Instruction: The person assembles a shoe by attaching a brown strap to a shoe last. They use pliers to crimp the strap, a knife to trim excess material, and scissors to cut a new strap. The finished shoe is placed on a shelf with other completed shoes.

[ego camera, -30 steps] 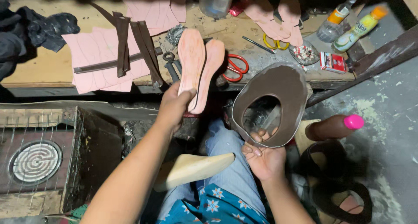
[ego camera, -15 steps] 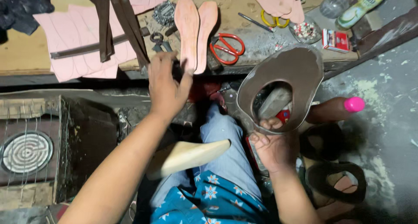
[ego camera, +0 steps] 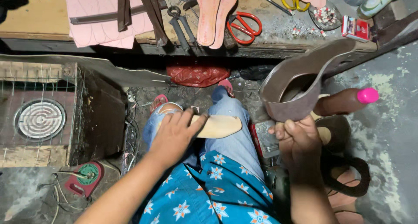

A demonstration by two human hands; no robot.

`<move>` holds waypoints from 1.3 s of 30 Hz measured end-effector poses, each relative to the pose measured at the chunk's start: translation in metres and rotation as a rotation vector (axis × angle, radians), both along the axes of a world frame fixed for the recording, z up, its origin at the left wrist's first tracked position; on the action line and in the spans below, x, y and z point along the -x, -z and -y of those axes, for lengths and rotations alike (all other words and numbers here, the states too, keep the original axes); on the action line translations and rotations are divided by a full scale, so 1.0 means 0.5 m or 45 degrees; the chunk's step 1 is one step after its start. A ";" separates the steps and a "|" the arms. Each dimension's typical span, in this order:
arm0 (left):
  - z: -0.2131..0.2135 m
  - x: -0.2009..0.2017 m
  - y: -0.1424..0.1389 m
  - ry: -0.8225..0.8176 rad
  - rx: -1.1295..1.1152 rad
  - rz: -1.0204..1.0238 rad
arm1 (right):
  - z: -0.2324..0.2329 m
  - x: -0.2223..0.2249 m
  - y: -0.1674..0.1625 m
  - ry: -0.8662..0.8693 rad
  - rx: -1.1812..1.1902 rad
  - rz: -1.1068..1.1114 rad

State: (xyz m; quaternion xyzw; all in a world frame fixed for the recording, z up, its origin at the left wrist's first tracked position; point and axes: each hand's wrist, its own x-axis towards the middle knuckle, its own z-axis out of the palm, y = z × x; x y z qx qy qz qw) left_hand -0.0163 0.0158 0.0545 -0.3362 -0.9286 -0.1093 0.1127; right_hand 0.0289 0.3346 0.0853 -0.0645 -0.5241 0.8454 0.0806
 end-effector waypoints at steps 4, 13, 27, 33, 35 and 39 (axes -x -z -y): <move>0.010 -0.004 -0.016 0.081 -0.307 0.382 | 0.012 -0.005 0.019 -0.080 -0.160 0.117; -0.056 -0.048 -0.087 0.047 -1.059 0.597 | 0.163 0.010 -0.016 -0.384 -0.306 0.045; 0.042 0.012 -0.118 -0.147 -1.653 0.585 | 0.163 0.184 -0.156 0.345 -1.398 -0.649; 0.074 0.023 -0.110 -0.053 -1.942 0.844 | 0.102 0.272 -0.059 -0.348 -0.300 -0.011; 0.083 0.042 -0.103 -0.415 -2.059 1.143 | 0.098 0.272 -0.032 -0.337 -0.149 0.064; 0.101 0.057 -0.089 -0.715 -2.209 1.674 | 0.110 0.263 -0.013 -0.420 0.094 0.197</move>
